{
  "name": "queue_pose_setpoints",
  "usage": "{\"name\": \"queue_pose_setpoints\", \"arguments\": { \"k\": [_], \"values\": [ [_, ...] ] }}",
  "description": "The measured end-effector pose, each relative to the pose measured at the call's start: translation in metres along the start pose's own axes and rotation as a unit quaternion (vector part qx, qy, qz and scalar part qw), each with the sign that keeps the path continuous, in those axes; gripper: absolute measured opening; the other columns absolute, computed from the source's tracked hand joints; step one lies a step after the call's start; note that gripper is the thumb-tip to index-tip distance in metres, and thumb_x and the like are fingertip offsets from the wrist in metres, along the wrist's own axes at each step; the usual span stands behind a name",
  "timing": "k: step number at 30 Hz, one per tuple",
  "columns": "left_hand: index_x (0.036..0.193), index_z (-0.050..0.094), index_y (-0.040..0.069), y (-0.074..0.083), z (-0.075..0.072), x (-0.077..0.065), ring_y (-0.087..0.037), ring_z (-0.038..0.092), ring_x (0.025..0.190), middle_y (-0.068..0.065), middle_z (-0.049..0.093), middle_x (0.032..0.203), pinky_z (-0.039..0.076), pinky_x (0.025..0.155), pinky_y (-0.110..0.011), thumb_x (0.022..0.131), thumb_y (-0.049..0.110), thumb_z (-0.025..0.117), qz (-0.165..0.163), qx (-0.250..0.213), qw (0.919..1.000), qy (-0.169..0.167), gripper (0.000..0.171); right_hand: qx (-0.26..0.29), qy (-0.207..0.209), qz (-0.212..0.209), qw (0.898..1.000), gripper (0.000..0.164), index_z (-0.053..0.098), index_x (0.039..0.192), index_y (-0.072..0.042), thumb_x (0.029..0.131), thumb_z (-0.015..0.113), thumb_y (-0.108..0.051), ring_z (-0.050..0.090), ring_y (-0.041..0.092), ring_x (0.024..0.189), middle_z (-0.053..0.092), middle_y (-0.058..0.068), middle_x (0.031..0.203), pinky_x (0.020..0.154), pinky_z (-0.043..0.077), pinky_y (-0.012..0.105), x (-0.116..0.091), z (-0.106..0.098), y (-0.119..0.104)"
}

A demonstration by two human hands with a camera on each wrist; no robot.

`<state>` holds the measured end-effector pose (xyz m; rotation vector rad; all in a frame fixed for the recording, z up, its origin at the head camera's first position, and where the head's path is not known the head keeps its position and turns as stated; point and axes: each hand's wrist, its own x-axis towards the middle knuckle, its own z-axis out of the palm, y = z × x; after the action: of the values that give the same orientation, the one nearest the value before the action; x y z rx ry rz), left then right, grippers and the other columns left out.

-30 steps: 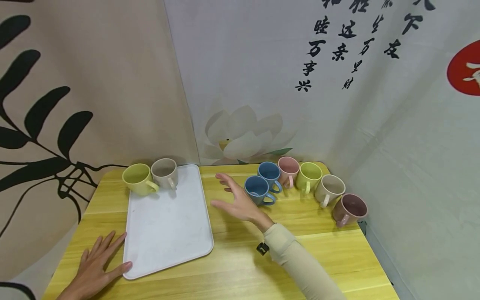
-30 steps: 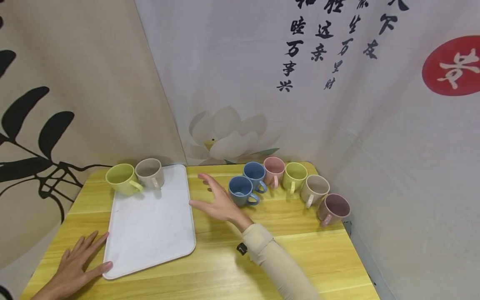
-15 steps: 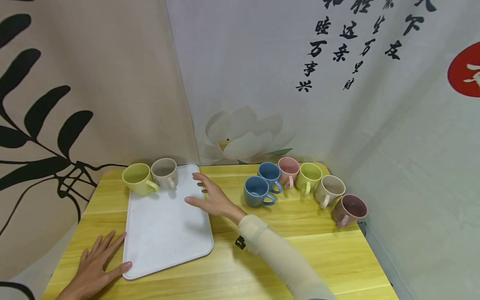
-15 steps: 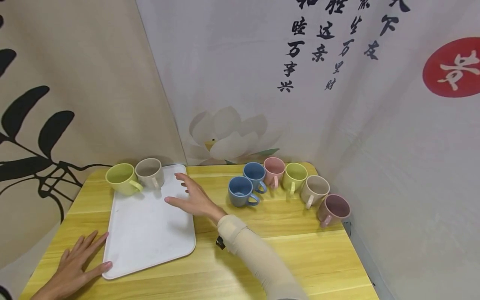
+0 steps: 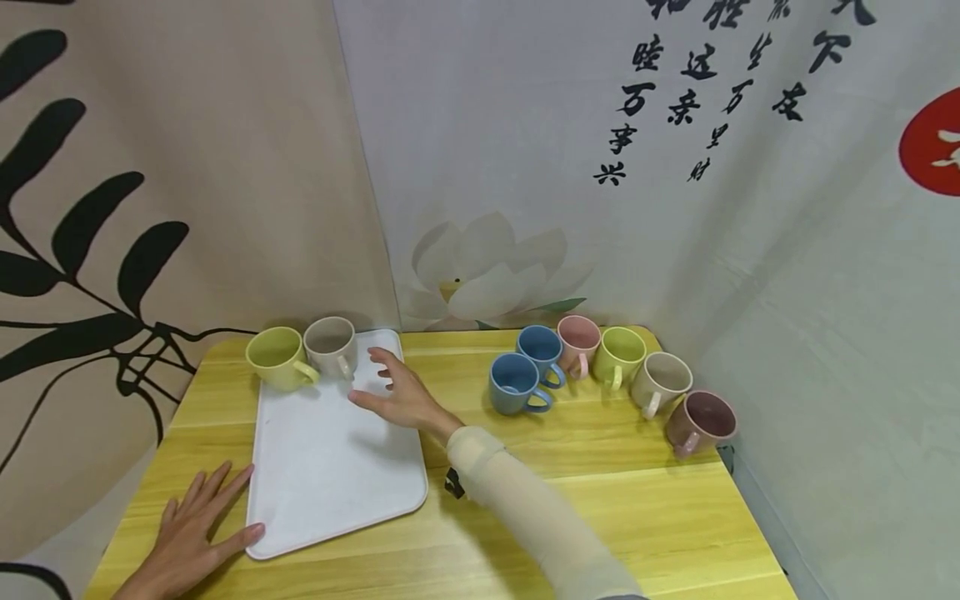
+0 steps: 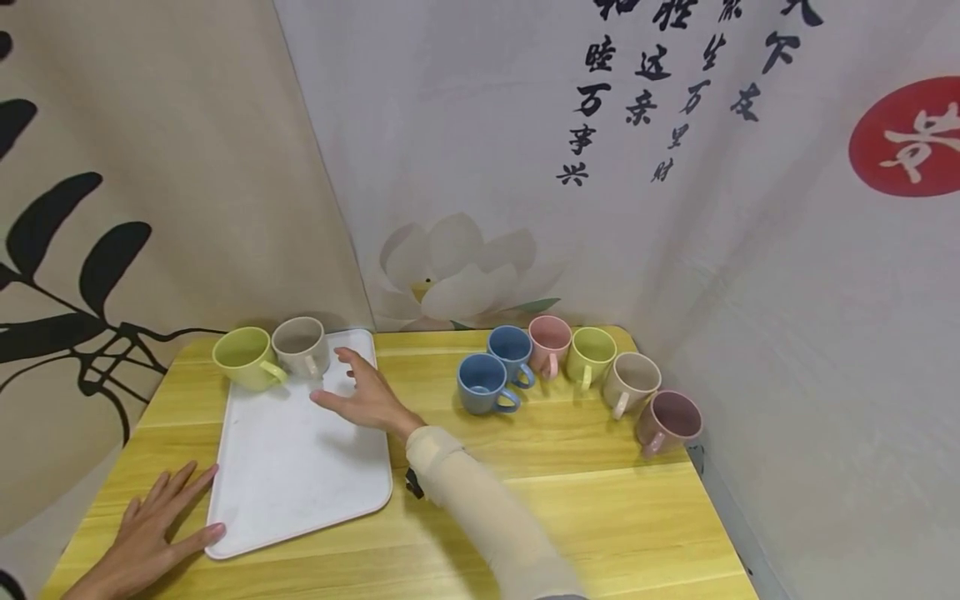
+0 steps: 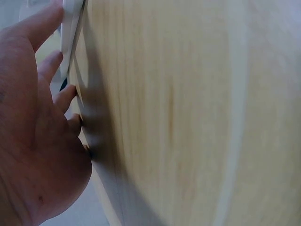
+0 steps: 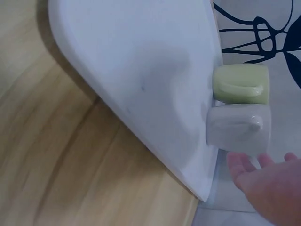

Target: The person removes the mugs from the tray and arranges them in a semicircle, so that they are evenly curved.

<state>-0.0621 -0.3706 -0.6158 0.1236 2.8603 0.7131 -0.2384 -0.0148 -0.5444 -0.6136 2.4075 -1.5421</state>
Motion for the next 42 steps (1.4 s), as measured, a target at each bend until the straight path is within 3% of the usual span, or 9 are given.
{"name": "queue_pose_setpoints", "arguments": {
  "k": [4, 8, 16, 21, 28, 34, 39, 42],
  "values": [
    [0.181, 0.022, 0.016, -0.001, 0.000, -0.001, -0.083, 0.004, 0.159, -0.046, 0.017, 0.178, 0.006, 0.109, -0.104, 0.105, 0.064, 0.070, -0.003, -0.001, 1.0000, -0.002, 0.102, 0.018, 0.002, 0.005, 1.000, 0.084, 0.041, 0.173, -0.025, 0.103, 0.082, -0.046, 0.059, 0.040, 0.155, 0.052, 0.008, 0.176, 0.127, 0.056, 0.050, 0.005, 0.011, 0.004],
    [0.181, 0.022, 0.017, -0.001, 0.001, -0.002, -0.083, 0.004, 0.159, -0.047, 0.018, 0.178, 0.005, 0.109, -0.104, 0.105, 0.063, 0.070, -0.002, -0.003, 1.0000, 0.001, 0.102, 0.031, 0.002, 0.010, 0.999, 0.084, 0.041, 0.172, -0.022, 0.102, 0.083, -0.045, 0.060, 0.042, 0.153, 0.052, 0.014, 0.175, 0.124, 0.058, 0.050, 0.009, 0.022, 0.006],
    [0.181, 0.023, 0.017, 0.001, -0.001, -0.003, -0.083, 0.004, 0.159, -0.046, 0.017, 0.179, 0.004, 0.110, -0.104, 0.105, 0.064, 0.069, -0.007, -0.005, 1.0000, 0.000, 0.101, 0.027, 0.002, 0.028, 0.999, 0.084, 0.043, 0.172, -0.022, 0.102, 0.083, -0.047, 0.064, 0.036, 0.149, 0.055, 0.009, 0.174, 0.111, 0.060, 0.029, 0.016, 0.034, 0.000],
    [0.181, 0.024, 0.015, 0.003, -0.001, -0.003, -0.083, 0.005, 0.159, -0.046, 0.017, 0.179, 0.003, 0.111, -0.104, 0.105, 0.064, 0.069, -0.009, -0.005, 0.9999, -0.002, 0.101, 0.034, -0.005, 0.028, 0.999, 0.082, 0.041, 0.173, -0.022, 0.104, 0.080, -0.045, 0.064, 0.038, 0.149, 0.056, 0.008, 0.172, 0.110, 0.059, 0.025, 0.020, 0.038, -0.002],
    [0.181, 0.023, 0.018, 0.004, 0.001, -0.004, -0.083, 0.003, 0.160, -0.045, 0.016, 0.180, 0.001, 0.111, -0.104, 0.104, 0.063, 0.071, -0.004, -0.012, 0.9999, 0.005, 0.101, 0.061, 0.003, 0.041, 0.997, 0.078, 0.045, 0.171, -0.016, 0.105, 0.081, -0.037, 0.065, 0.036, 0.148, 0.061, 0.011, 0.166, 0.124, 0.057, 0.041, 0.025, 0.045, 0.001],
    [0.182, 0.023, 0.020, 0.004, 0.000, -0.004, -0.082, 0.003, 0.160, -0.045, 0.017, 0.180, 0.001, 0.111, -0.105, 0.104, 0.062, 0.072, -0.001, -0.016, 0.9999, 0.004, 0.101, 0.079, 0.013, 0.053, 0.995, 0.076, 0.048, 0.169, -0.014, 0.104, 0.083, -0.031, 0.069, 0.039, 0.143, 0.065, 0.014, 0.158, 0.113, 0.058, 0.023, 0.028, 0.050, 0.004],
    [0.182, 0.023, 0.019, 0.005, -0.002, -0.004, -0.083, 0.003, 0.160, -0.045, 0.017, 0.180, 0.001, 0.110, -0.105, 0.104, 0.063, 0.072, -0.003, -0.017, 0.9998, 0.003, 0.101, 0.077, 0.028, 0.039, 0.996, 0.070, 0.052, 0.165, -0.011, 0.104, 0.083, -0.025, 0.075, 0.036, 0.133, 0.069, 0.016, 0.146, 0.104, 0.059, 0.018, 0.030, 0.051, 0.005],
    [0.181, 0.023, 0.018, 0.005, -0.004, -0.005, -0.083, 0.003, 0.160, -0.046, 0.016, 0.180, 0.001, 0.111, -0.105, 0.104, 0.062, 0.072, -0.005, -0.020, 0.9998, -0.001, 0.102, 0.069, 0.043, 0.029, 0.996, 0.065, 0.056, 0.161, -0.009, 0.103, 0.083, -0.022, 0.080, 0.027, 0.120, 0.072, 0.016, 0.136, 0.097, 0.061, 0.016, 0.030, 0.052, 0.006]
  ]
}}
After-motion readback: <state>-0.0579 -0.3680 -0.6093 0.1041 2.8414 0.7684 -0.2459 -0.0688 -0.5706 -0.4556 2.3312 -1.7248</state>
